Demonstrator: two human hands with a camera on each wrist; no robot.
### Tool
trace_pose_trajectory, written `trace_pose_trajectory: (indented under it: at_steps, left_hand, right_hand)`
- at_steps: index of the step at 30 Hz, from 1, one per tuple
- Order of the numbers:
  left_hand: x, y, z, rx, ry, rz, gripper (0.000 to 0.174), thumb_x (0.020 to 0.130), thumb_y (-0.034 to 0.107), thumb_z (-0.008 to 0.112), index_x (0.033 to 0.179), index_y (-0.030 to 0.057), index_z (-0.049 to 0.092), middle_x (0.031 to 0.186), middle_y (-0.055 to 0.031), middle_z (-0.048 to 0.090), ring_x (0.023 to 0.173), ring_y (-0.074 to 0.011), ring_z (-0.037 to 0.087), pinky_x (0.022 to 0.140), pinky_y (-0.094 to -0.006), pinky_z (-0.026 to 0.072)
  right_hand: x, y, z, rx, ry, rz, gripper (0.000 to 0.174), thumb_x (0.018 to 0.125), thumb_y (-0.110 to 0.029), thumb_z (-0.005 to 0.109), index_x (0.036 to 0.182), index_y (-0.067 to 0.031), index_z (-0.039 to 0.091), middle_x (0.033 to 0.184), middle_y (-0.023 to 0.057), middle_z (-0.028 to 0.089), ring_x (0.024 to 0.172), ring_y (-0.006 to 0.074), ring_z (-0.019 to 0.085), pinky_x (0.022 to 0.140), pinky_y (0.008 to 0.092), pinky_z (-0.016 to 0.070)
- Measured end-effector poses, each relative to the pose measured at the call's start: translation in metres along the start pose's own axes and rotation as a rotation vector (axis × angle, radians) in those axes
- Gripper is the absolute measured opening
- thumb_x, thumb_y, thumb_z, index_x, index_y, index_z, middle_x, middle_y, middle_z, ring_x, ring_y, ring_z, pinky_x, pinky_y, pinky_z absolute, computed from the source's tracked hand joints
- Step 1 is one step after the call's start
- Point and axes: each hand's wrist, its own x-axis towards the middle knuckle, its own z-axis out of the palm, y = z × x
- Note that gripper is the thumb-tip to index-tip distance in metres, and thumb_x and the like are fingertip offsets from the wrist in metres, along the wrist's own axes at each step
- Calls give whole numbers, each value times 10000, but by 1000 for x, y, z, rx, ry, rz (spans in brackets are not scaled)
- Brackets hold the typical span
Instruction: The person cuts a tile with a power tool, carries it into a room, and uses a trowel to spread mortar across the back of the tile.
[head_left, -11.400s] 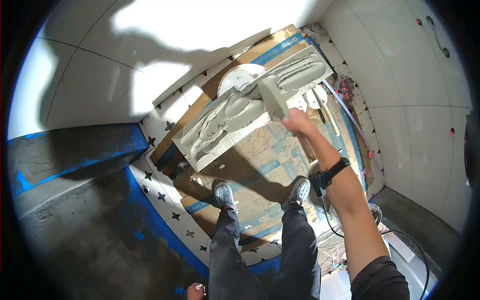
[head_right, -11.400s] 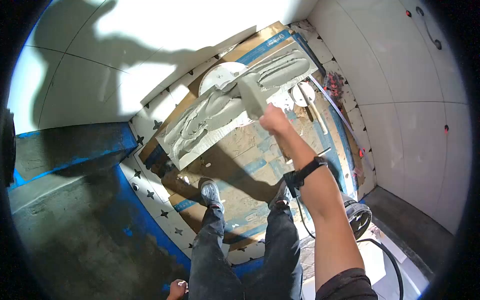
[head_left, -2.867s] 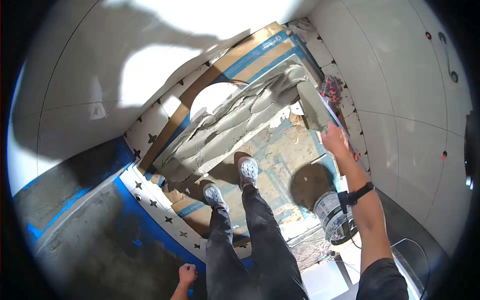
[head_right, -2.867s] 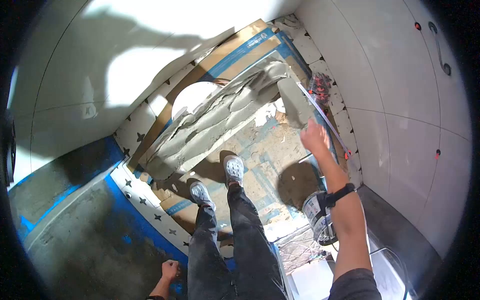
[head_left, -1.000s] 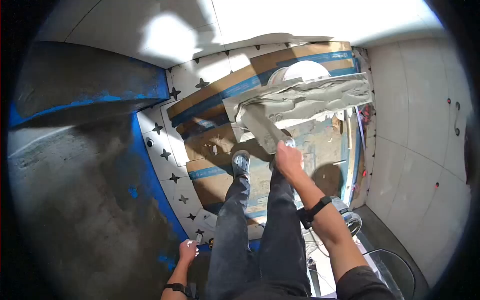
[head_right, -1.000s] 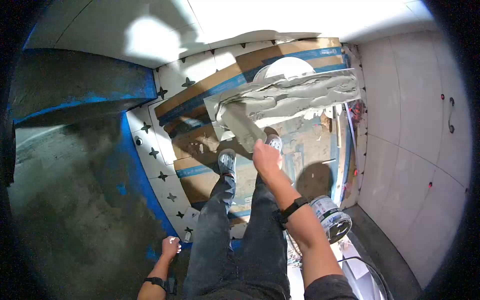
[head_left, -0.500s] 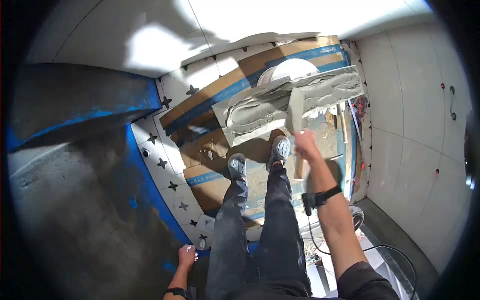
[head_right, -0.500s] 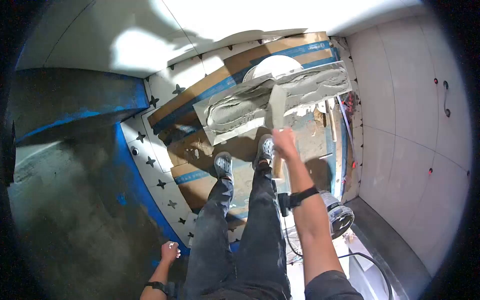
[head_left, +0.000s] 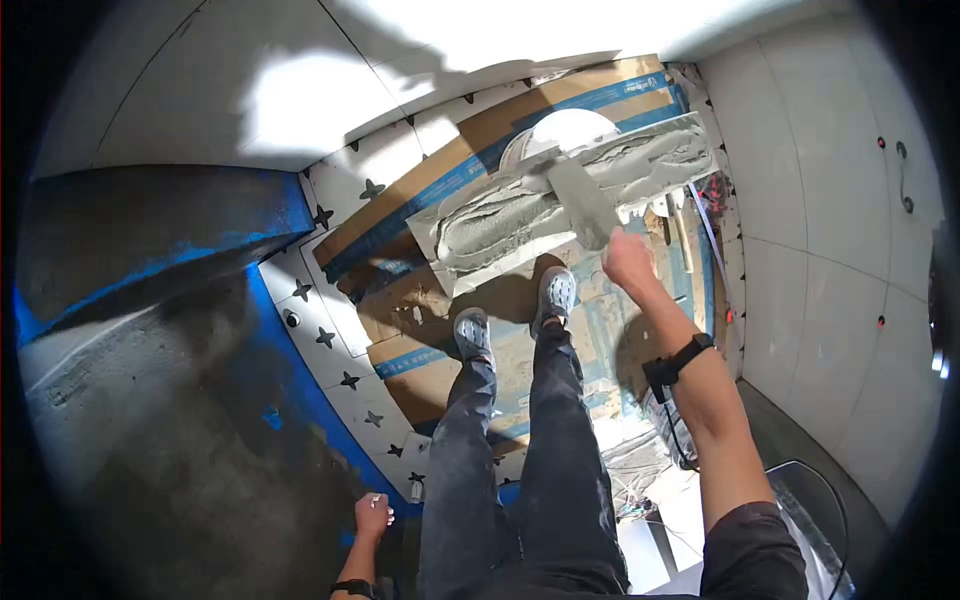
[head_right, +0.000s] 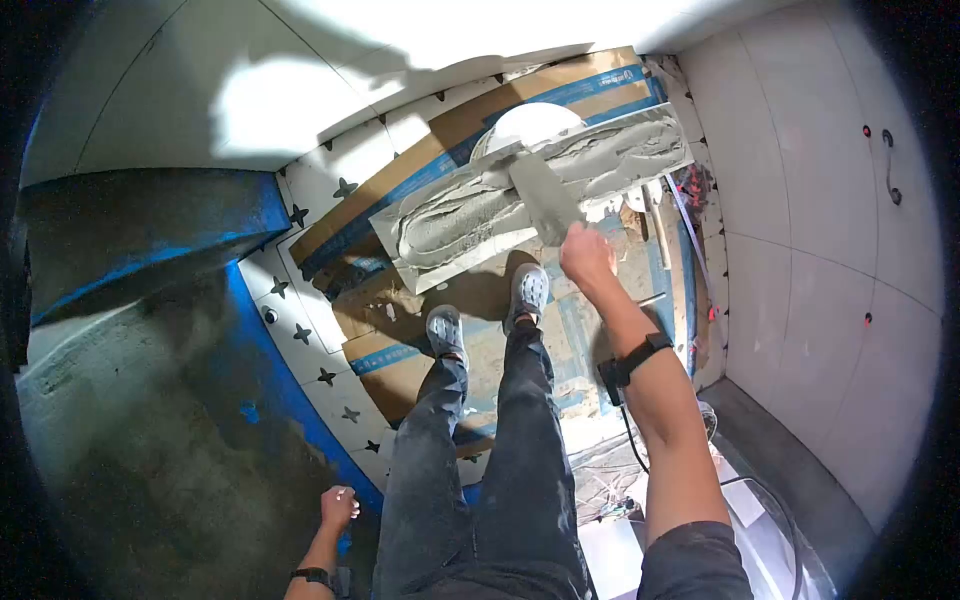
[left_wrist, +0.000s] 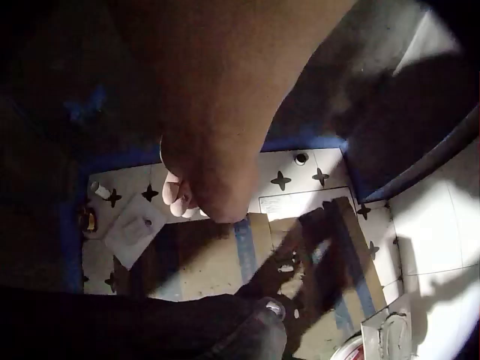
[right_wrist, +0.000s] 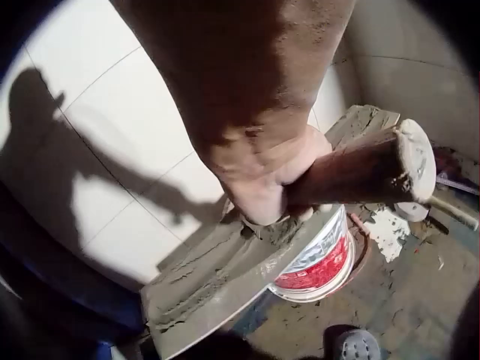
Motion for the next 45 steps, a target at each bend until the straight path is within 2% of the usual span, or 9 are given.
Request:
trace_pose_trajectory:
  at_steps: [7,12,15,17,31,33,41,44,45]
  left_hand:
    - [-2,11,9,21,-34,29,194,933,157,613,951,-27,671,695,-99,648,536,-164,617,492,-304,523]
    - [-1,11,15,10,-71,67,184,947,160,626,933,-21,656,709,-96,647,543,-158,613,488,-294,511]
    - [-5,20,18,-10,-50,19,181,955,161,629,926,-17,648,717,-86,643,556,-150,607,498,-289,507]
    - [-3,19,19,-18,-42,-12,179,964,164,628,940,-12,649,715,-76,637,562,-141,602,507,-286,508]
    - [1,25,22,59,-55,34,193,975,193,618,971,4,656,718,-77,660,547,-137,616,490,-291,500]
    - [-1,27,22,73,-63,27,193,975,194,618,973,4,655,717,-76,659,549,-137,618,489,-292,499]
    - [-9,50,22,53,-50,53,196,973,198,625,948,5,644,703,-70,640,553,-138,606,489,-291,492]
    - [-5,45,19,62,-36,70,195,973,199,620,939,8,641,703,-72,638,550,-137,599,491,-287,486]
    - [-6,48,19,70,-44,75,195,973,199,620,939,8,641,703,-72,638,550,-137,599,491,-287,486]
  right_hand:
    - [-38,-5,1,91,13,103,276,875,-195,540,1022,14,644,939,293,697,928,455,689,831,537,543]
    - [-66,-50,28,725,-240,167,332,839,-255,646,1026,19,649,943,309,685,965,455,671,851,526,524]
    - [-87,-65,44,399,-169,-49,335,849,-233,617,1055,30,627,931,311,687,932,463,680,821,554,537]
    - [-104,-75,40,293,-202,42,286,858,-214,617,1023,20,609,939,304,684,928,482,675,833,558,533]
    - [-161,-130,67,557,-326,77,401,848,-287,641,1106,15,585,976,335,666,946,487,656,838,577,517]
    - [-163,-128,89,842,-380,38,402,852,-295,636,1100,19,601,973,348,658,950,493,649,850,567,514]
    - [-173,-144,100,650,-359,-66,318,853,-240,633,1052,7,610,952,307,678,975,483,657,872,558,509]
    - [-159,-130,64,221,-293,-115,119,905,-121,548,973,-30,585,900,220,716,828,394,721,730,496,572]
    - [-153,-118,59,209,-234,-120,135,928,-132,498,982,-45,587,879,240,707,805,445,711,700,540,564]
